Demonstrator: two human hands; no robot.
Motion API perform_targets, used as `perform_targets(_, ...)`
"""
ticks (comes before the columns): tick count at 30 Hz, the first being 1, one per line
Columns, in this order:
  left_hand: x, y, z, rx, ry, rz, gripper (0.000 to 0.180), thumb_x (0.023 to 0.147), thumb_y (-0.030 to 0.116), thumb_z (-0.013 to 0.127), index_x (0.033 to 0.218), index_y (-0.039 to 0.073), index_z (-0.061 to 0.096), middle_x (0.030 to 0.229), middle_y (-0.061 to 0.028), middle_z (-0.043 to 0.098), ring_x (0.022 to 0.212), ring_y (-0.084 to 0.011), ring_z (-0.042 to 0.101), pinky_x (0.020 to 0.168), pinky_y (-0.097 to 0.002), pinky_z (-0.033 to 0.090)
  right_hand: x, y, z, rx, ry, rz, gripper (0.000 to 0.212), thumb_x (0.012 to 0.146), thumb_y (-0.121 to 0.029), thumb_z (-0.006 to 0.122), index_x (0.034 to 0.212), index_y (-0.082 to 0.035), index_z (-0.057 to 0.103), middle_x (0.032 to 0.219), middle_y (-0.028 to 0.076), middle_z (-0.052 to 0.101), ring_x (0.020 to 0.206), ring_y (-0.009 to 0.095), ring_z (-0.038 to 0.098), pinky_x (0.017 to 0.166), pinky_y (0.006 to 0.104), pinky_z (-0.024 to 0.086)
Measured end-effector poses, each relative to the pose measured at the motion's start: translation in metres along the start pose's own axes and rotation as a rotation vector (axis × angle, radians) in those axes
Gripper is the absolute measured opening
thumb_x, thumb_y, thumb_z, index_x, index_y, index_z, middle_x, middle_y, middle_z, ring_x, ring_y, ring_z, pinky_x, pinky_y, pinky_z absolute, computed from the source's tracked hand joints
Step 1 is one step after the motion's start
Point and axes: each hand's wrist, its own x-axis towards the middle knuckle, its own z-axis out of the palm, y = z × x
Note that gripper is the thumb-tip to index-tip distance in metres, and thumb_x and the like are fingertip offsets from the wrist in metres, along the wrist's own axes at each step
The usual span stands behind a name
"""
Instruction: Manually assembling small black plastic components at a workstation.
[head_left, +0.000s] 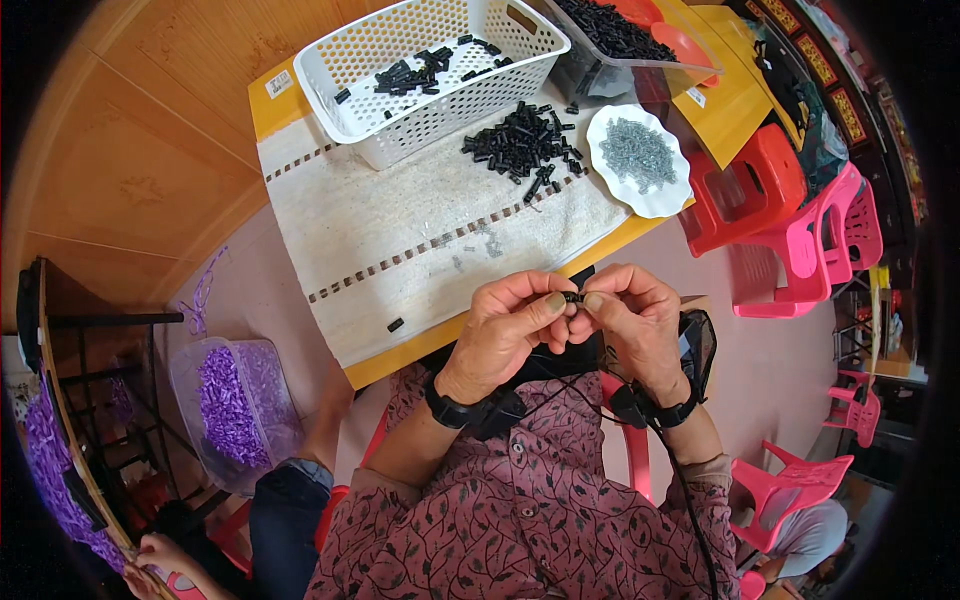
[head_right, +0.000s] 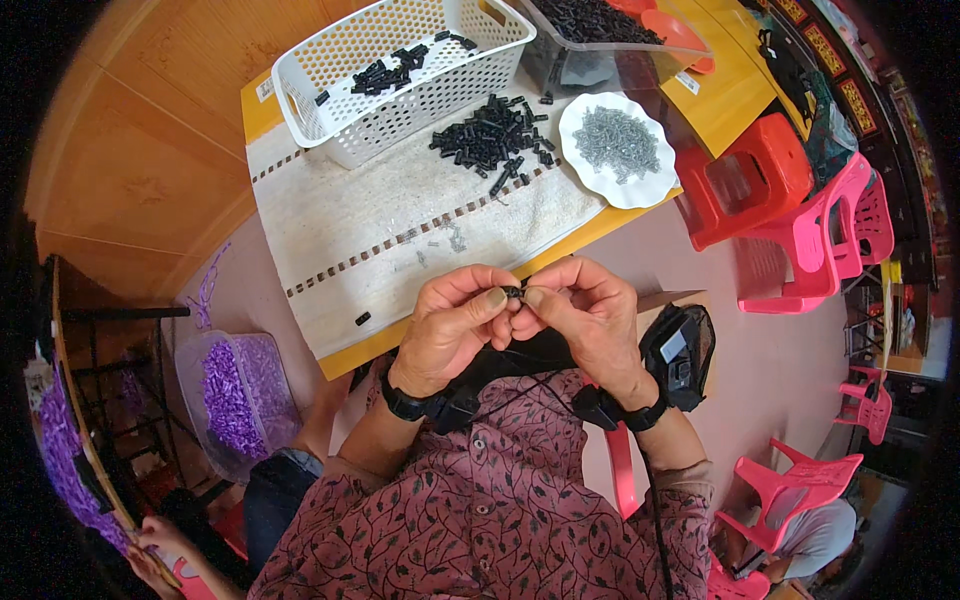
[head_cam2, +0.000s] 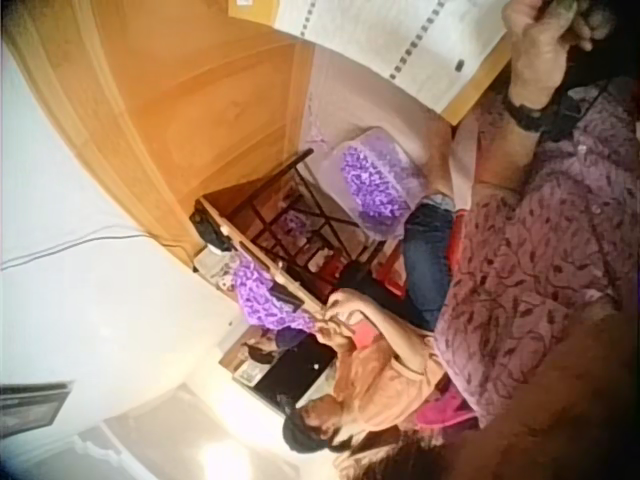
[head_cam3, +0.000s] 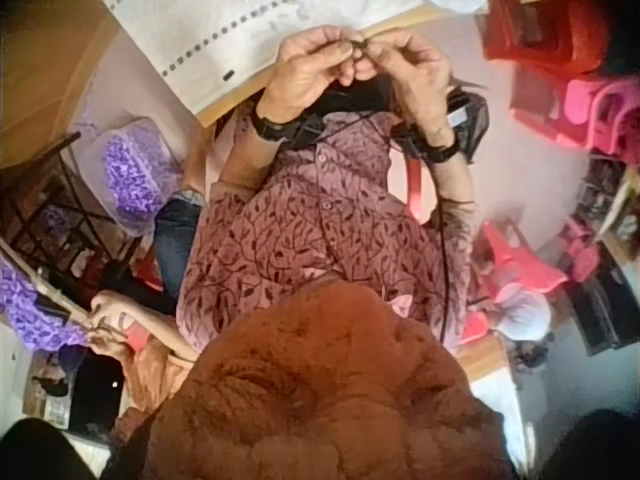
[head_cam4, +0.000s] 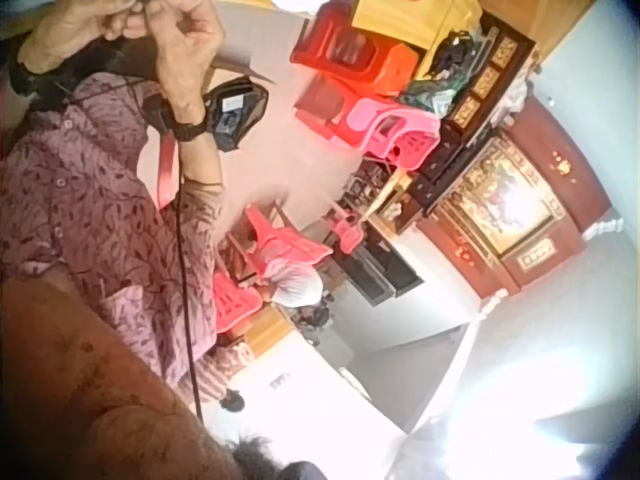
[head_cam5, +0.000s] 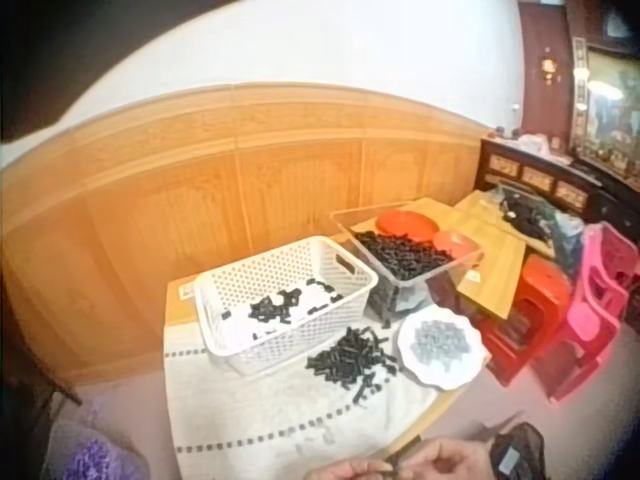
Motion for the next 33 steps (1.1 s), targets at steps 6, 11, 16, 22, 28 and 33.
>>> perform_targets(6, 0.0, 0.0, -0.001, 0.013, 0.024, 0.001, 0.02, 0.092, 0.008, 0.055, 0.109, -0.001, 0.059, 0.084, -0.0053, 0.063, 0.066, -0.0084, 0.059, 0.061, -0.0213, 0.051, 0.001, 0.001, 0.001, -0.014, -0.003, -0.024, 0.008, 0.089, 0.001, 0.056, 0.096, 0.005, 0.057, 0.086, 0.011, 0.065, 0.073, 0.015, 0.066, 0.069, 0.0258, 0.056)
perform_targets(11, 0.001, 0.001, 0.001, 0.03, 0.01, 0.013, 0.019, 0.092, 0.007, 0.055, 0.108, -0.001, 0.059, 0.084, -0.0077, 0.064, 0.065, -0.0088, 0.059, 0.061, -0.0209, 0.05, 0.0, 0.005, -0.001, -0.059, 0.007, -0.048, 0.007, 0.088, 0.002, 0.056, 0.095, 0.004, 0.057, 0.086, 0.01, 0.064, 0.073, 0.014, 0.065, 0.07, 0.0247, 0.055)
perform_targets(16, 0.0, 0.002, 0.006, 0.11, 0.045, 0.038, 0.019, 0.091, 0.005, 0.055, 0.108, -0.003, 0.06, 0.084, -0.0096, 0.064, 0.065, -0.0128, 0.06, 0.057, -0.023, 0.049, 0.0, 0.008, -0.001, -0.069, -0.019, -0.122, 0.007, 0.087, 0.004, 0.057, 0.094, 0.004, 0.056, 0.087, 0.007, 0.061, 0.074, 0.012, 0.063, 0.068, 0.0225, 0.053)
perform_targets(22, 0.0, 0.0, 0.004, 0.245, 0.043, 0.11, 0.018, 0.091, 0.006, 0.057, 0.106, -0.004, 0.06, 0.08, -0.0065, 0.063, 0.063, -0.0072, 0.057, 0.058, -0.0199, 0.05, -0.001, 0.008, 0.001, -0.321, 0.034, -0.31, 0.01, 0.081, 0.007, 0.063, 0.088, 0.002, 0.058, 0.084, 0.007, 0.061, 0.071, 0.012, 0.061, 0.063, 0.0218, 0.051)
perform_targets(28, -0.002, 0.003, 0.001, 0.371, 0.042, 0.118, 0.018, 0.092, 0.006, 0.056, 0.106, -0.005, 0.06, 0.078, -0.004, 0.062, 0.064, -0.0066, 0.058, 0.059, -0.0203, 0.051, -0.001, 0.003, 0.001, -0.623, 0.051, -0.45, 0.012, 0.075, 0.006, 0.066, 0.083, 0.0, 0.06, 0.08, 0.009, 0.06, 0.068, 0.013, 0.061, 0.058, 0.0228, 0.049)
perform_targets(33, -0.002, 0.006, 0.002, 0.415, 0.023, 0.126, 0.017, 0.092, 0.006, 0.056, 0.105, -0.005, 0.06, 0.078, -0.0039, 0.062, 0.064, -0.0067, 0.058, 0.059, -0.0206, 0.051, -0.001, -0.005, 0.001, -0.516, -0.071, -0.359, 0.006, 0.081, 0.008, 0.062, 0.085, 0.004, 0.06, 0.087, 0.009, 0.057, 0.067, 0.012, 0.063, 0.059, 0.02, 0.051)
